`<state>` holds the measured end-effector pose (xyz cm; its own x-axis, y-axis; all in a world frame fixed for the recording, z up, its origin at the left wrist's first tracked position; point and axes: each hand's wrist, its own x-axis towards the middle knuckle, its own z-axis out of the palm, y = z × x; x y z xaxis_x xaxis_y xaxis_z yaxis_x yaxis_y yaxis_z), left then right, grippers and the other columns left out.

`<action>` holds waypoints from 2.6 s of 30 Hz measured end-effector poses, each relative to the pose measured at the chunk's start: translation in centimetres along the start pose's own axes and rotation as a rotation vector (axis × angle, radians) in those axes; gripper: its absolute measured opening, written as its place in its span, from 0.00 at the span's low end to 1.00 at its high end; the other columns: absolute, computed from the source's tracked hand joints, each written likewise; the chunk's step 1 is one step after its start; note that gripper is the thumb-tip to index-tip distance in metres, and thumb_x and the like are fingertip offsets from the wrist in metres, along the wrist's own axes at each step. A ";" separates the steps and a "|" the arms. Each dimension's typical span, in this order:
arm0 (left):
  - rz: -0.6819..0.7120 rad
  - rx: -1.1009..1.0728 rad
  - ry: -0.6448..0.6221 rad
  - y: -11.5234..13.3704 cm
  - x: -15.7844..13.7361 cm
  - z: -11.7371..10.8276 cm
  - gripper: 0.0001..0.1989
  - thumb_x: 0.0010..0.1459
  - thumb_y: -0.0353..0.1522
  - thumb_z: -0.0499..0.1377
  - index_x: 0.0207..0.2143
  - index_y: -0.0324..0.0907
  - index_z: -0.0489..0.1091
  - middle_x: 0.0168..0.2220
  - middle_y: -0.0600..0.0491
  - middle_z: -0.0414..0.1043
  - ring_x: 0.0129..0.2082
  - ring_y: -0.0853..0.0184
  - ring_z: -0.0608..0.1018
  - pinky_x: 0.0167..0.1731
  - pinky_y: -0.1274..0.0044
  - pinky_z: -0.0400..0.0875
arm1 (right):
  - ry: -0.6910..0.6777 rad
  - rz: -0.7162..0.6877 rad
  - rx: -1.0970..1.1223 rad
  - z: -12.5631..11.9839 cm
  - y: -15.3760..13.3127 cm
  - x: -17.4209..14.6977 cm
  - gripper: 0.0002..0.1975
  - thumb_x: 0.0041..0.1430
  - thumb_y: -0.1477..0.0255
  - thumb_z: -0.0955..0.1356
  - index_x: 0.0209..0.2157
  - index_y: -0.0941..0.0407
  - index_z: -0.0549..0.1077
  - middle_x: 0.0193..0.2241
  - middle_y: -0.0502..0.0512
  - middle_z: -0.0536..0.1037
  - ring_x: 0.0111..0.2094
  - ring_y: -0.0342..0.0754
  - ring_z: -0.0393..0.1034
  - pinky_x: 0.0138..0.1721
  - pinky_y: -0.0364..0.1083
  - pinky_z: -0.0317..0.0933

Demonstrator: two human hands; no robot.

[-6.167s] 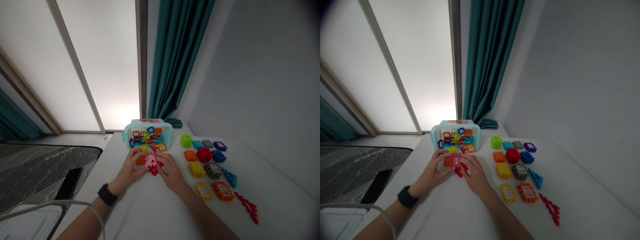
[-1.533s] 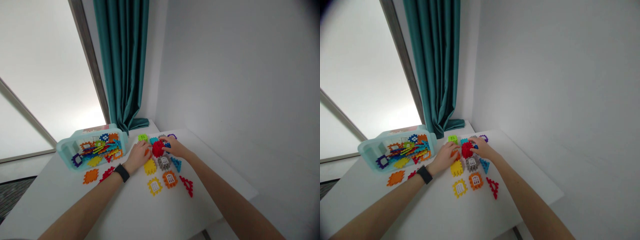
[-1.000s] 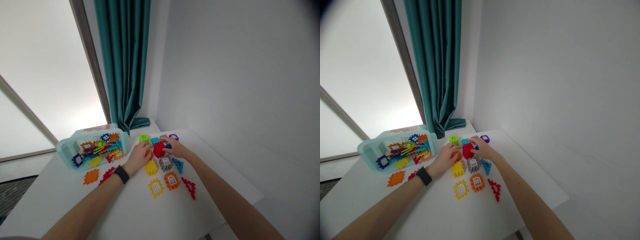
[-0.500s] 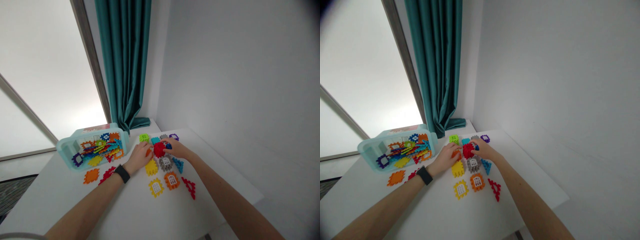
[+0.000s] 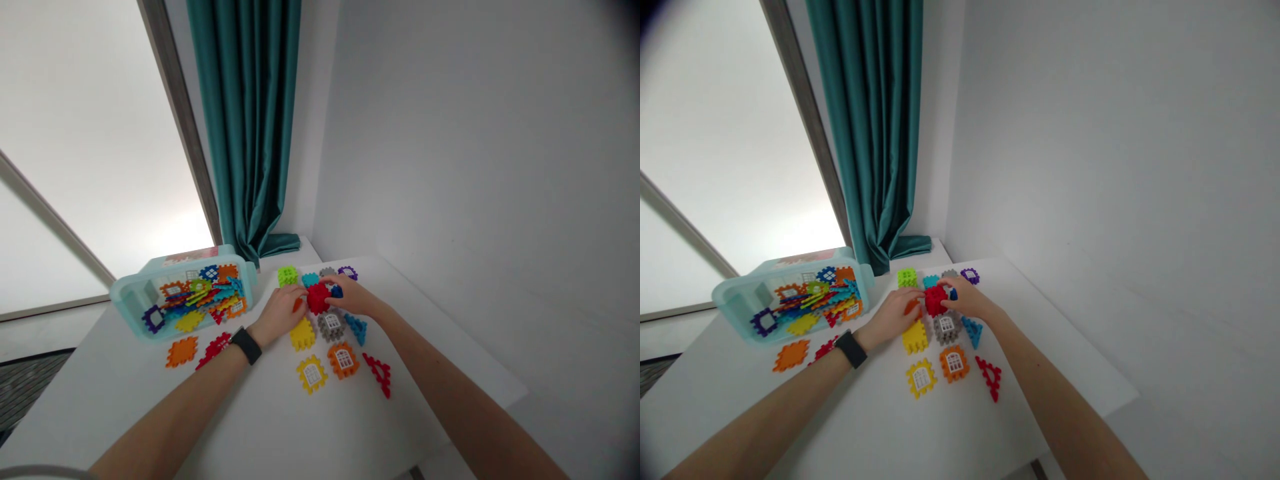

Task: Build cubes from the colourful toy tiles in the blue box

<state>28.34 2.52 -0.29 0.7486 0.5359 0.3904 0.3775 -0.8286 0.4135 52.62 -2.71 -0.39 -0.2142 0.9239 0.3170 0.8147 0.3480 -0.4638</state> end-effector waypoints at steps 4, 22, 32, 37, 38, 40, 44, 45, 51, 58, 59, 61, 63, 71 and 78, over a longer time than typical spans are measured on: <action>0.005 -0.013 0.002 -0.1 0.0 0.1 0.14 0.60 0.28 0.55 0.46 0.43 0.75 0.49 0.47 0.77 0.50 0.58 0.77 0.54 0.63 0.71 | 0.007 -0.008 -0.013 0.0 0.0 0.0 0.22 0.52 0.75 0.73 0.50 0.55 0.74 0.49 0.61 0.78 0.49 0.55 0.73 0.56 0.58 0.62; 0.003 -0.004 0.056 -0.6 -1.3 -1.6 0.15 0.62 0.30 0.55 0.49 0.42 0.73 0.50 0.46 0.75 0.51 0.58 0.76 0.53 0.64 0.71 | 0.204 -0.156 -0.174 -0.6 -4.6 -0.8 0.14 0.59 0.75 0.66 0.47 0.54 0.74 0.50 0.61 0.76 0.54 0.57 0.68 0.59 0.61 0.58; -0.045 0.132 0.085 -2.6 -7.1 -6.8 0.15 0.62 0.31 0.55 0.51 0.43 0.71 0.49 0.46 0.75 0.49 0.56 0.76 0.50 0.65 0.71 | 0.145 -0.299 -0.213 3.2 -12.4 -0.2 0.16 0.62 0.77 0.63 0.50 0.53 0.73 0.50 0.60 0.76 0.53 0.57 0.67 0.57 0.60 0.61; -0.101 0.186 0.070 -4.4 -12.0 -9.7 0.14 0.63 0.31 0.53 0.49 0.42 0.72 0.48 0.45 0.75 0.48 0.57 0.76 0.49 0.66 0.71 | 0.045 -0.358 -0.182 7.2 -17.2 0.4 0.14 0.63 0.77 0.64 0.49 0.53 0.73 0.50 0.59 0.76 0.52 0.56 0.68 0.54 0.57 0.62; -0.119 0.190 0.073 -4.7 -13.0 -10.3 0.13 0.63 0.31 0.53 0.48 0.42 0.72 0.47 0.45 0.76 0.48 0.57 0.76 0.49 0.66 0.71 | 0.018 -0.350 -0.175 7.9 -18.0 0.6 0.14 0.64 0.77 0.64 0.49 0.53 0.72 0.50 0.59 0.76 0.52 0.56 0.67 0.54 0.57 0.62; -0.141 0.192 0.068 -5.2 -14.8 -11.3 0.12 0.63 0.31 0.53 0.47 0.43 0.72 0.47 0.46 0.76 0.49 0.57 0.76 0.50 0.65 0.70 | -0.028 -0.323 -0.179 9.1 -19.3 1.0 0.13 0.64 0.76 0.64 0.49 0.54 0.72 0.50 0.59 0.76 0.52 0.55 0.67 0.53 0.56 0.61; -0.201 0.252 0.042 -6.0 -17.8 -12.7 0.12 0.63 0.31 0.53 0.45 0.43 0.73 0.44 0.48 0.77 0.48 0.56 0.76 0.48 0.64 0.69 | -0.103 -0.266 -0.191 11.1 -21.2 2.0 0.10 0.64 0.74 0.65 0.46 0.56 0.72 0.46 0.59 0.77 0.48 0.55 0.67 0.51 0.54 0.60; -0.212 0.275 0.035 -6.1 -18.3 -12.8 0.11 0.63 0.31 0.53 0.44 0.43 0.73 0.43 0.48 0.77 0.47 0.56 0.76 0.47 0.64 0.68 | -0.119 -0.254 -0.189 11.5 -21.6 2.1 0.09 0.64 0.74 0.66 0.46 0.56 0.72 0.45 0.58 0.77 0.48 0.54 0.67 0.50 0.53 0.60; -0.225 0.303 0.019 -6.6 -19.9 -12.6 0.10 0.64 0.31 0.53 0.42 0.43 0.74 0.42 0.48 0.76 0.44 0.58 0.76 0.44 0.67 0.68 | -0.137 -0.186 -0.191 13.4 -22.6 2.5 0.08 0.65 0.74 0.65 0.45 0.54 0.72 0.46 0.57 0.76 0.50 0.54 0.67 0.51 0.52 0.58; -0.211 0.253 0.050 -6.0 -20.2 -10.6 0.11 0.58 0.33 0.61 0.44 0.43 0.72 0.45 0.47 0.75 0.48 0.57 0.75 0.48 0.66 0.68 | -0.072 -0.102 -0.162 15.3 -22.7 1.7 0.10 0.62 0.72 0.68 0.45 0.55 0.71 0.47 0.60 0.75 0.50 0.58 0.66 0.52 0.55 0.59; -0.208 0.249 0.052 -5.8 -20.2 -10.4 0.12 0.58 0.34 0.61 0.45 0.44 0.72 0.46 0.48 0.75 0.48 0.57 0.75 0.49 0.65 0.67 | -0.065 -0.098 -0.145 15.5 -22.8 1.6 0.09 0.61 0.74 0.68 0.44 0.56 0.71 0.46 0.60 0.75 0.50 0.58 0.66 0.52 0.55 0.60; -0.208 0.234 0.046 -5.5 -20.3 -10.0 0.15 0.56 0.36 0.63 0.46 0.44 0.71 0.47 0.48 0.74 0.49 0.56 0.74 0.51 0.63 0.66 | -0.056 -0.095 -0.097 15.9 -22.9 1.3 0.10 0.59 0.78 0.68 0.43 0.56 0.71 0.44 0.60 0.76 0.49 0.57 0.66 0.51 0.54 0.61; -0.213 0.213 0.036 -5.5 -20.4 -9.8 0.18 0.54 0.38 0.65 0.48 0.45 0.71 0.49 0.48 0.73 0.51 0.55 0.73 0.52 0.63 0.65 | -0.051 -0.103 -0.029 16.0 -22.8 1.0 0.10 0.58 0.80 0.67 0.42 0.56 0.70 0.44 0.59 0.75 0.49 0.55 0.67 0.50 0.53 0.62; -0.232 0.177 0.021 -5.3 -20.7 -10.0 0.16 0.58 0.41 0.62 0.47 0.46 0.71 0.50 0.47 0.71 0.51 0.55 0.72 0.53 0.61 0.65 | -0.036 -0.111 0.000 15.4 -21.4 0.6 0.12 0.57 0.82 0.66 0.41 0.53 0.71 0.51 0.58 0.74 0.54 0.55 0.64 0.55 0.56 0.59; -0.246 0.164 0.021 -5.4 -20.7 -10.0 0.14 0.58 0.35 0.61 0.47 0.46 0.71 0.51 0.48 0.71 0.54 0.55 0.71 0.55 0.61 0.64 | -0.028 -0.055 -0.015 15.0 -21.4 0.8 0.14 0.55 0.78 0.70 0.44 0.53 0.69 0.44 0.56 0.75 0.49 0.57 0.66 0.53 0.57 0.59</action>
<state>5.33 -2.52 -2.36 0.6127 0.7260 0.3123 0.6309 -0.6873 0.3599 26.89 -7.08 -2.63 -0.2732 0.9077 0.3185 0.8093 0.3958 -0.4339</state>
